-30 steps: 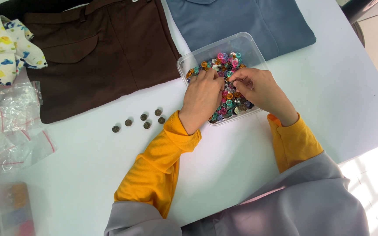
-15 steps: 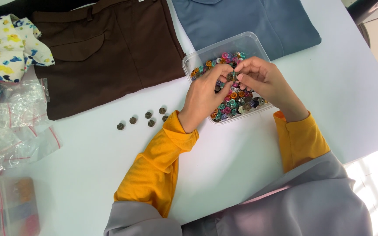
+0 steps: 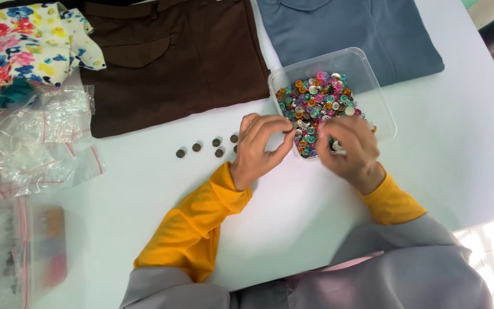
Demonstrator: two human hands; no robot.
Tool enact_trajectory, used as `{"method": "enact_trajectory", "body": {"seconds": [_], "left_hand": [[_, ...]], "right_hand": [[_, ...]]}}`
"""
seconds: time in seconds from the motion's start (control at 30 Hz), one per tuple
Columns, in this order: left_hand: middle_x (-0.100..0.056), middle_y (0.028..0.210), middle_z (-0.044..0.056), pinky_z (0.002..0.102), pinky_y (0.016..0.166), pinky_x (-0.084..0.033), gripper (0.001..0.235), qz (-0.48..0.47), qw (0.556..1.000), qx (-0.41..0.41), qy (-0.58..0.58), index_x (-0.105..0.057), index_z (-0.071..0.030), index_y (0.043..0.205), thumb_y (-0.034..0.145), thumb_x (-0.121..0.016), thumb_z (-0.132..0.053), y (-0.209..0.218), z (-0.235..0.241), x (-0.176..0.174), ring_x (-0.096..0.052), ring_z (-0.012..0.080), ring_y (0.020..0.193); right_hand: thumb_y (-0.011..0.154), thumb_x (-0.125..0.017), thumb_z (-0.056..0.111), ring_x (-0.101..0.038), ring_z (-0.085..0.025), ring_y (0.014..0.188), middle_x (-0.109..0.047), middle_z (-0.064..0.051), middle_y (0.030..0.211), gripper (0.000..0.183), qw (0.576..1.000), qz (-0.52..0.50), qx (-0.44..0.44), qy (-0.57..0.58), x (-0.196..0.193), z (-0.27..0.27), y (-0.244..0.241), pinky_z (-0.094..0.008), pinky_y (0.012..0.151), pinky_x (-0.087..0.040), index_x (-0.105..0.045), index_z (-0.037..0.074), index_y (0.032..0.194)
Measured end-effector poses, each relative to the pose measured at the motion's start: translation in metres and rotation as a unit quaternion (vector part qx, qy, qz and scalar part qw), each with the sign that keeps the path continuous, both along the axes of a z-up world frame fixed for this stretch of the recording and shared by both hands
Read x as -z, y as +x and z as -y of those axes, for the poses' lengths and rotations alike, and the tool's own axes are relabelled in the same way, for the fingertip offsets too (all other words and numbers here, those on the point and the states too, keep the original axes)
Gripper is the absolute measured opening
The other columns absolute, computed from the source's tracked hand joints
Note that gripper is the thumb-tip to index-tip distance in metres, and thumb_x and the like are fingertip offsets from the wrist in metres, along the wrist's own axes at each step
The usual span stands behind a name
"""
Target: Sorting small colorful buttons from a large container into small plastic zip-lock bags and sealing them.
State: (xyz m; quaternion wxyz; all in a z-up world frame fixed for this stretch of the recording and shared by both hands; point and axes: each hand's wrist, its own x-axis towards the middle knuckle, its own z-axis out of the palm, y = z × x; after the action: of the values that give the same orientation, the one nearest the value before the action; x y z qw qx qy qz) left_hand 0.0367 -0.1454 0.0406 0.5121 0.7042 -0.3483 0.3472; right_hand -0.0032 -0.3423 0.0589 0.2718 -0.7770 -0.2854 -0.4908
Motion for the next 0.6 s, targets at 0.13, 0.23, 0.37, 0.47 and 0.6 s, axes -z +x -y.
{"method": "enact_trajectory", "body": {"seconds": [0.13, 0.23, 0.37, 0.47, 0.6], "left_hand": [[-0.073, 0.103, -0.001, 0.036, 0.089, -0.049, 0.025, -0.019, 0.998, -0.02, 0.05, -0.071, -0.014, 0.105, 0.083, -0.082, -0.009, -0.034, -0.077, 0.017, -0.069, 0.0186, 0.089], [-0.07, 0.1, 0.0, 0.037, 0.088, -0.05, 0.027, -0.027, 0.989, -0.068, 0.129, -0.072, -0.013, 0.104, 0.08, -0.084, -0.011, -0.053, -0.134, 0.029, -0.068, 0.0185, 0.089], [-0.069, 0.092, 0.002, 0.037, 0.089, -0.047, 0.025, -0.108, 0.966, -0.141, 0.189, -0.07, -0.011, 0.108, 0.085, -0.08, -0.01, -0.061, -0.192, 0.027, -0.068, 0.0197, 0.085], [-0.071, 0.093, 0.006, 0.039, 0.093, -0.045, 0.027, -0.173, 0.952, -0.175, 0.184, -0.066, -0.008, 0.114, 0.089, -0.076, -0.01, -0.058, -0.213, 0.027, -0.069, 0.022, 0.088], [-0.074, 0.096, 0.002, 0.039, 0.092, -0.045, 0.018, -0.2, 0.939, -0.188, 0.209, -0.069, -0.012, 0.108, 0.092, -0.075, -0.014, -0.055, -0.217, 0.023, -0.071, 0.0208, 0.089]], "right_hand": [[0.079, -0.078, -0.002, -0.065, -0.028, 0.062, -0.074, -0.014, 0.089, 0.014, 0.993, -0.024, -0.113, 0.021, 0.016, -0.067, -0.031, -0.036, 0.058, -0.054, -0.076, 0.003, 0.092], [0.084, -0.069, -0.008, -0.061, -0.026, 0.059, -0.067, -0.013, 0.085, 0.013, 0.979, -0.047, -0.191, -0.052, 0.021, -0.103, -0.04, -0.034, 0.056, -0.054, -0.07, 0.005, 0.087], [0.09, -0.065, 0.007, -0.065, -0.018, 0.068, -0.066, -0.004, 0.087, 0.01, 0.967, -0.065, -0.206, -0.136, 0.04, -0.134, -0.03, -0.029, 0.061, -0.053, -0.066, 0.009, 0.1], [0.093, -0.064, 0.014, -0.067, -0.018, 0.074, -0.07, -0.002, 0.091, 0.012, 0.971, -0.079, -0.187, -0.126, 0.051, -0.157, -0.01, -0.032, 0.07, -0.05, -0.066, 0.011, 0.104], [0.092, -0.07, 0.019, -0.066, -0.015, 0.082, -0.073, 0.006, 0.089, 0.007, 0.984, -0.073, -0.121, -0.111, 0.048, -0.184, 0.015, -0.034, 0.082, -0.039, -0.07, 0.018, 0.099]]}}
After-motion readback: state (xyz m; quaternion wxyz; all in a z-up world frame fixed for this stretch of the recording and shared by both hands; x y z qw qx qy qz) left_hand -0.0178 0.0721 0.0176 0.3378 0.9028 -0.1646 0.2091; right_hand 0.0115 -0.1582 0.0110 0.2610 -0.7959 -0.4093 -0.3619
